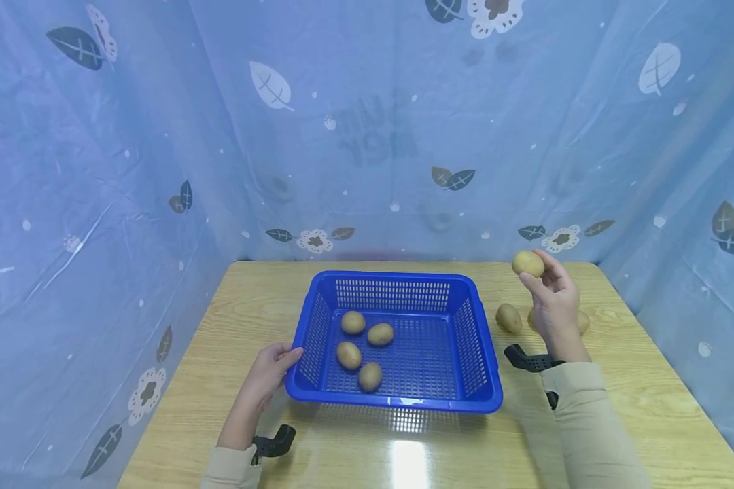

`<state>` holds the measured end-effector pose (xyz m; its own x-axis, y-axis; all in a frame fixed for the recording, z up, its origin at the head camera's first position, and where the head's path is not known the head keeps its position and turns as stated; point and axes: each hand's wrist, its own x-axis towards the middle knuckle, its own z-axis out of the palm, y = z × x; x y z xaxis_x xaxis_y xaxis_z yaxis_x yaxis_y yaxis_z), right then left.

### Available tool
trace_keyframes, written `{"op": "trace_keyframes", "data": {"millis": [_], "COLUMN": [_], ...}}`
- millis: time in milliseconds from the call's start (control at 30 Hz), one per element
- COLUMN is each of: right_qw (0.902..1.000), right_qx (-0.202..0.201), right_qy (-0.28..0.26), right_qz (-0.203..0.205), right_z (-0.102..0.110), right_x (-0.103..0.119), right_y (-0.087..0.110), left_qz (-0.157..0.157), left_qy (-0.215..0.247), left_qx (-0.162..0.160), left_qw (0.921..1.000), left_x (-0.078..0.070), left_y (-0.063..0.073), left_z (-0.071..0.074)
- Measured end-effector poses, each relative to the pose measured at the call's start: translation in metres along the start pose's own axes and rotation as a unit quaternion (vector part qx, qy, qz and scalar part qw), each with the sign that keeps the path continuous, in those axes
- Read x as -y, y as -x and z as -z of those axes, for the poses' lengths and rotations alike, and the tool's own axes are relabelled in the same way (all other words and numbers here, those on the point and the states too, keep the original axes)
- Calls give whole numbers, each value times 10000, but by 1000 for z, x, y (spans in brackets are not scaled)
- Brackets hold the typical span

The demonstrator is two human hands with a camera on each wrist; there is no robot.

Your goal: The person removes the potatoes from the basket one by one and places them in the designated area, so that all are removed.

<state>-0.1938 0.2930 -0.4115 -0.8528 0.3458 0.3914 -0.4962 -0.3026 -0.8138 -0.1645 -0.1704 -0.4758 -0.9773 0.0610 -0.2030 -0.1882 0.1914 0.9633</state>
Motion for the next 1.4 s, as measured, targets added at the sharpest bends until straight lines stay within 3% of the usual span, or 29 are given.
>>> {"op": "trace_keyframes", "data": {"millis": [300, 500, 700, 967, 1200, 1400], "right_qw": [9982, 9939, 9882, 9626, 9409, 9361], "right_qx": [-428, -879, -1050, -1712, -2275, -2710], "right_qy": [359, 445, 773, 1749, 2174, 1861], "right_qz": [-210, -506, -800, -1163, -1254, -1249], "right_z": [34, 56, 75, 99, 117, 132], "right_x": [-6, -14, -21, -21, -23, -27], "right_y": [10, 15, 23, 24, 23, 26], "left_qz": [47, 71, 58, 38, -8, -10], "left_qy": [31, 60, -35, -37, -28, -22], "left_qx": [1, -2, -36, -37, -30, -32], "left_qw": [10000, 10000, 10000, 10000, 10000, 10000], "left_x": [0, -1, -1, -1, 0, 0], "left_y": [-1, -1, 0, 2, 1, 1], "left_z": [0, 0, 1, 0, 1, 0]}}
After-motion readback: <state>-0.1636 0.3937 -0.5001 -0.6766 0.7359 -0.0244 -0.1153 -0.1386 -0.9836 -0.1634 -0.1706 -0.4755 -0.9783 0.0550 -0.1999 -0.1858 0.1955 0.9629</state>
